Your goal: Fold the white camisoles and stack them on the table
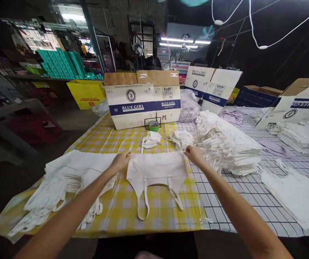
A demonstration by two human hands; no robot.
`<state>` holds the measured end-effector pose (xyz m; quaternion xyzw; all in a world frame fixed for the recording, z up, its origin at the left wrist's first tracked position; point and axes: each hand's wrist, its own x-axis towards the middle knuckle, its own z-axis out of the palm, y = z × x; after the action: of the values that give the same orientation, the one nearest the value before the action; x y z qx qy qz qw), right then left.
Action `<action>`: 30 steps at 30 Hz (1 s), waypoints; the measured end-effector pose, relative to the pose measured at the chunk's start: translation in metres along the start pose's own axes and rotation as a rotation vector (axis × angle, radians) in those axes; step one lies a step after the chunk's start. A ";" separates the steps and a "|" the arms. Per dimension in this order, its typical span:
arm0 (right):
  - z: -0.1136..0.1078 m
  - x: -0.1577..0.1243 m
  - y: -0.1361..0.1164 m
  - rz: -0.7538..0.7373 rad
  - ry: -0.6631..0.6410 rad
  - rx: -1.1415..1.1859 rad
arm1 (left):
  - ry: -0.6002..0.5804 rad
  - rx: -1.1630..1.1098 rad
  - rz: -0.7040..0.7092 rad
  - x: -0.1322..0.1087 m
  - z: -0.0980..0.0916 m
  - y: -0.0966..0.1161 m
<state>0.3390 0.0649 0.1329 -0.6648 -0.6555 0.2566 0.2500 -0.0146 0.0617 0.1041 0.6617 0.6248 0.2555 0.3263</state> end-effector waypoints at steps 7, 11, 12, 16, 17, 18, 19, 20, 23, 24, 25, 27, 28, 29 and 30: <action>0.110 -0.095 -0.008 -0.403 -0.286 -0.011 | -0.111 0.310 0.404 -0.032 0.071 -0.065; 0.159 -0.148 -0.028 -0.668 -0.456 -0.113 | -0.247 0.446 0.542 -0.045 0.086 -0.081; 0.169 -0.155 -0.032 -0.686 -0.465 -0.156 | -0.256 0.464 0.552 -0.046 0.089 -0.082; 0.185 -0.162 -0.040 -0.676 -0.485 -0.175 | -0.229 0.527 0.588 -0.047 0.097 -0.084; 0.185 -0.162 -0.040 -0.657 -0.477 -0.148 | -0.224 0.536 0.597 -0.046 0.098 -0.085; 0.184 -0.162 -0.040 -0.640 -0.460 -0.126 | -0.221 0.544 0.602 -0.046 0.099 -0.085; 0.182 -0.162 -0.039 -0.634 -0.430 -0.115 | -0.216 0.549 0.603 -0.047 0.099 -0.086; 0.180 -0.161 -0.038 -0.644 -0.389 -0.117 | -0.213 0.553 0.601 -0.047 0.099 -0.086; 0.175 -0.158 -0.031 -0.716 -0.212 -0.208 | -0.202 0.552 0.599 -0.049 0.096 -0.085; 0.174 -0.156 -0.028 -0.736 -0.141 -0.246 | -0.201 0.549 0.602 -0.050 0.095 -0.084; 0.174 -0.154 -0.025 -0.749 -0.070 -0.278 | -0.205 0.545 0.605 -0.051 0.094 -0.083; 0.173 -0.146 -0.020 -0.758 0.051 -0.318 | -0.217 0.536 0.606 -0.052 0.092 -0.082; 0.173 -0.141 -0.019 -0.758 0.096 -0.329 | -0.225 0.531 0.604 -0.052 0.091 -0.081; 0.173 -0.136 -0.019 -0.754 0.125 -0.336 | -0.233 0.525 0.600 -0.052 0.090 -0.080; 0.172 -0.131 -0.020 -0.752 0.144 -0.339 | -0.243 0.518 0.595 -0.052 0.089 -0.080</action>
<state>0.2080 -0.0663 0.0197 -0.4270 -0.8665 -0.0114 0.2583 -0.0052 0.0002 -0.0108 0.8990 0.4070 0.0932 0.1323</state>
